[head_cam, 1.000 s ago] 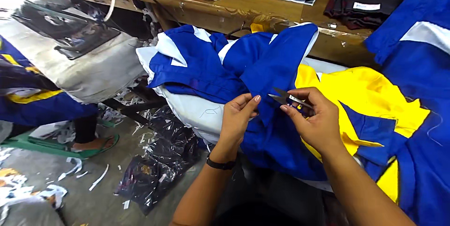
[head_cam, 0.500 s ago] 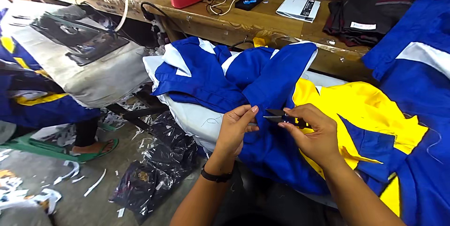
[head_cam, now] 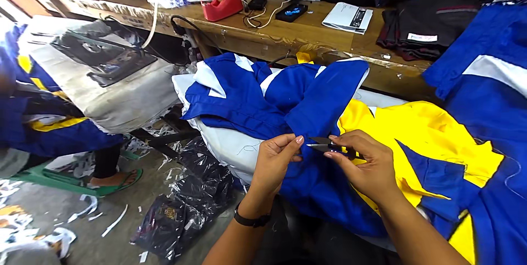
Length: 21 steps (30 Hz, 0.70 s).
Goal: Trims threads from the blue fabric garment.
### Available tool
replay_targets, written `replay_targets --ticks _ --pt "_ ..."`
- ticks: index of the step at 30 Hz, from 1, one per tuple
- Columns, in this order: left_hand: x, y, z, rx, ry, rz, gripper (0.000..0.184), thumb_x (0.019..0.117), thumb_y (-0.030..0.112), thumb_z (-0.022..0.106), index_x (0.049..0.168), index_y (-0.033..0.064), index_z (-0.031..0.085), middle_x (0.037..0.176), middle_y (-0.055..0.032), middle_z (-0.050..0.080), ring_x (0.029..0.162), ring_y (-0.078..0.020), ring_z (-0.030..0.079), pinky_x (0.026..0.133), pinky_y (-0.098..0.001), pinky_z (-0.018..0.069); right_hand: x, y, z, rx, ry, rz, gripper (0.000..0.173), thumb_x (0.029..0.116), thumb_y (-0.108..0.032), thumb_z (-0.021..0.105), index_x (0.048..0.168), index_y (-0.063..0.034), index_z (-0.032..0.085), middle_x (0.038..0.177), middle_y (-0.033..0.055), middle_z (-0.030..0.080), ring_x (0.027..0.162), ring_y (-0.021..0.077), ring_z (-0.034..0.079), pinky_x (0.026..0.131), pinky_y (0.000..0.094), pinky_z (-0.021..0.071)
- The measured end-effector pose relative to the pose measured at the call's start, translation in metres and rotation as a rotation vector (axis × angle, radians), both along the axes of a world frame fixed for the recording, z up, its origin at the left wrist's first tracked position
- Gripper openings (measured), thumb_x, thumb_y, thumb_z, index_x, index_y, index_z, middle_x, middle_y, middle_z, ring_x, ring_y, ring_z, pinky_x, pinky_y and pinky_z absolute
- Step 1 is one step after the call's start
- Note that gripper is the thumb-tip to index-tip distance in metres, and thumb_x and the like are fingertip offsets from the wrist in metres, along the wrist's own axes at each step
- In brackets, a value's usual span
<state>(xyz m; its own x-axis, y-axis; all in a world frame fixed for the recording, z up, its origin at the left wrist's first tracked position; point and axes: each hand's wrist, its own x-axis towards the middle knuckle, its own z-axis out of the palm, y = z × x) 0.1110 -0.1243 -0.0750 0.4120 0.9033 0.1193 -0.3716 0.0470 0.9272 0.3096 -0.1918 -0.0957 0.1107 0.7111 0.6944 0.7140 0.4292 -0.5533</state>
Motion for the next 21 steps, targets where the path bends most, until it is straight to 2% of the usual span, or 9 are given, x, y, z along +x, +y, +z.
replay_targets --ticks 6,12,14,16,18,21 --pt "-0.001 -0.001 -0.001 0.050 0.018 0.022 0.019 0.0981 -0.002 0.056 0.092 0.0006 0.073 0.077 -0.0012 0.073 0.069 -0.0061 0.070 0.070 -0.0230 0.0601 0.000 -0.001 0.004 0.052 -0.116 -0.036 0.022 0.0962 -0.031 0.070 0.102 -0.0114 0.080 0.097 0.0035 0.076 0.082 0.0100 0.068 0.072 0.0304 0.0531" --pt "-0.003 -0.001 0.000 0.090 0.054 0.020 0.017 0.0978 -0.002 0.058 0.092 0.0013 0.073 0.077 -0.0003 0.073 0.069 -0.0052 0.069 0.070 -0.0224 0.0597 0.000 0.000 0.006 0.073 -0.154 -0.022 0.020 0.0978 -0.028 0.069 0.098 -0.0116 0.081 0.094 0.0035 0.076 0.080 0.0094 0.067 0.070 0.0288 0.0511" --pt "-0.004 0.000 0.000 0.090 0.053 0.016 0.018 0.0985 -0.002 0.056 0.092 0.0014 0.073 0.078 -0.0008 0.073 0.070 -0.0054 0.069 0.070 -0.0222 0.0592 0.002 -0.001 0.006 0.015 -0.045 0.073 0.021 0.0956 -0.028 0.072 0.100 -0.0089 0.079 0.096 0.0024 0.075 0.082 0.0050 0.067 0.072 0.0231 0.0525" --pt "-0.005 0.001 -0.001 0.078 0.050 0.024 0.018 0.0992 -0.001 0.055 0.092 0.0024 0.071 0.079 -0.0004 0.072 0.071 -0.0052 0.069 0.070 -0.0218 0.0588 0.002 -0.003 0.007 -0.093 0.183 0.261 0.026 0.0923 -0.024 0.075 0.108 -0.0040 0.074 0.100 -0.0007 0.071 0.086 0.0001 0.065 0.073 0.0147 0.0551" --pt "-0.004 0.001 -0.003 0.060 0.041 0.022 0.015 0.0990 0.000 0.056 0.095 0.0027 0.070 0.082 -0.0005 0.072 0.075 -0.0054 0.069 0.072 -0.0221 0.0584 -0.001 -0.007 0.009 -0.191 0.447 0.424 0.027 0.0943 -0.023 0.073 0.115 -0.0057 0.067 0.100 -0.0055 0.070 0.083 -0.0014 0.063 0.071 0.0145 0.0533" --pt "-0.002 0.000 -0.010 0.118 0.074 -0.002 0.008 0.0936 0.001 0.065 0.100 0.0018 0.069 0.088 -0.0002 0.073 0.079 -0.0048 0.069 0.077 -0.0228 0.0582 -0.009 -0.012 0.005 -0.298 0.700 0.572 0.028 0.1013 -0.031 0.062 0.119 -0.0087 0.061 0.090 -0.0110 0.061 0.069 -0.0049 0.052 0.058 0.0114 0.0415"
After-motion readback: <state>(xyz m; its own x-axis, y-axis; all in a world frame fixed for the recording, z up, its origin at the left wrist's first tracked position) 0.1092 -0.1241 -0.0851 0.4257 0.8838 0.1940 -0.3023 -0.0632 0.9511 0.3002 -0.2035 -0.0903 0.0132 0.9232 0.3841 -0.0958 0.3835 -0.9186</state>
